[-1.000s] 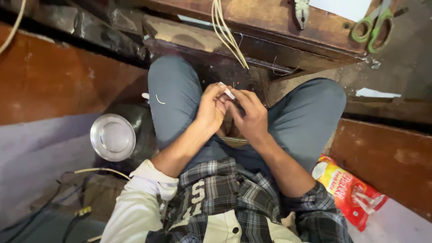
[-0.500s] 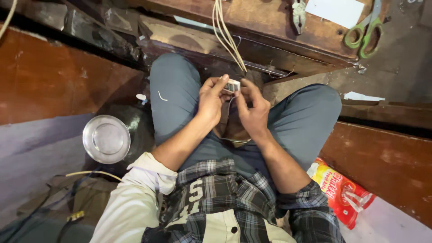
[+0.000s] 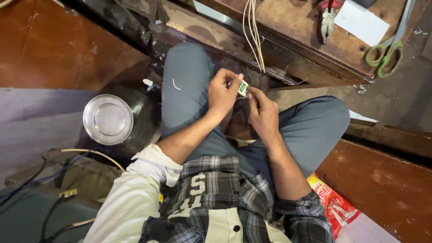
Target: The person sits cross-legged on the floor and works on a small electrical component with multiple wires. They use a lighter to heat the wire ends and a small green box to test the circuit, observing a red light. The person also uses scissors to trim the wires.
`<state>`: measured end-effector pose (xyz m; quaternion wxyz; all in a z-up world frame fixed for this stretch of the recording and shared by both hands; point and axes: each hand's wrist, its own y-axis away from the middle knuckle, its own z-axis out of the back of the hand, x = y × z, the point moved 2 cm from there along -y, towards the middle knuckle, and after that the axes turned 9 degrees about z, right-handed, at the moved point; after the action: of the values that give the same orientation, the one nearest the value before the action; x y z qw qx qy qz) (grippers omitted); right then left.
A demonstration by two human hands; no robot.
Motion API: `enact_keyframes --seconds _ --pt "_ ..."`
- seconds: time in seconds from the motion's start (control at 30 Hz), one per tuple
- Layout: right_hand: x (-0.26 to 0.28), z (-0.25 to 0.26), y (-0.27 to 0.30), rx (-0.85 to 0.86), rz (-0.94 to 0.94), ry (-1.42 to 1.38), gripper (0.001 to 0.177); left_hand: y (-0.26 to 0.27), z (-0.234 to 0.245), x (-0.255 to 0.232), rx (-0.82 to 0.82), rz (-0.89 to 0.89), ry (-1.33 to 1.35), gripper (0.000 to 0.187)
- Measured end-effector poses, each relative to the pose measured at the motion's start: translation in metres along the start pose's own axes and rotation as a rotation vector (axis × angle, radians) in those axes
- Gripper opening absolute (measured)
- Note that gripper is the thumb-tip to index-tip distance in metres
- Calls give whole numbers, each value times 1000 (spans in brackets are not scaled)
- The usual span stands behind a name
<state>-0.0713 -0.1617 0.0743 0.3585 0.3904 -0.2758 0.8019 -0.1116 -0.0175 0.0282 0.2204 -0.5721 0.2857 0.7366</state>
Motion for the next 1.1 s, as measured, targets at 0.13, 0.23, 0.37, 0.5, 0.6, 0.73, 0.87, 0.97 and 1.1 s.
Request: enact_keyframes --seconds 0.13,0.23,0.37,0.5,0.6,0.73,0.87,0.97,1.1 --pt "-2 0 0 56 126 106 16 6 3 -13 78 97 -38 21" --pt "-5 -2 0 69 198 161 14 10 5 -21 99 3 -93 21" --pt "-6 -2 1 53 87 64 13 10 5 -21 97 -75 -115 21" --pt "-8 1 3 26 -73 -39 12 5 2 -6 31 -90 -104 21" --pt "-17 3 8 -7 -195 -219 9 -2 0 11 -11 -17 -32 22" --pt "-37 -3 8 -78 -188 -536 6 -11 -7 35 91 304 288 24" --pt "-49 -10 9 -117 -155 -671 16 -8 -16 45 301 505 505 20" --pt "-41 -8 12 -60 112 -564 18 0 -20 42 502 577 613 23" --pt "-31 0 9 -154 -33 -614 22 -1 -14 24 537 449 748 31"
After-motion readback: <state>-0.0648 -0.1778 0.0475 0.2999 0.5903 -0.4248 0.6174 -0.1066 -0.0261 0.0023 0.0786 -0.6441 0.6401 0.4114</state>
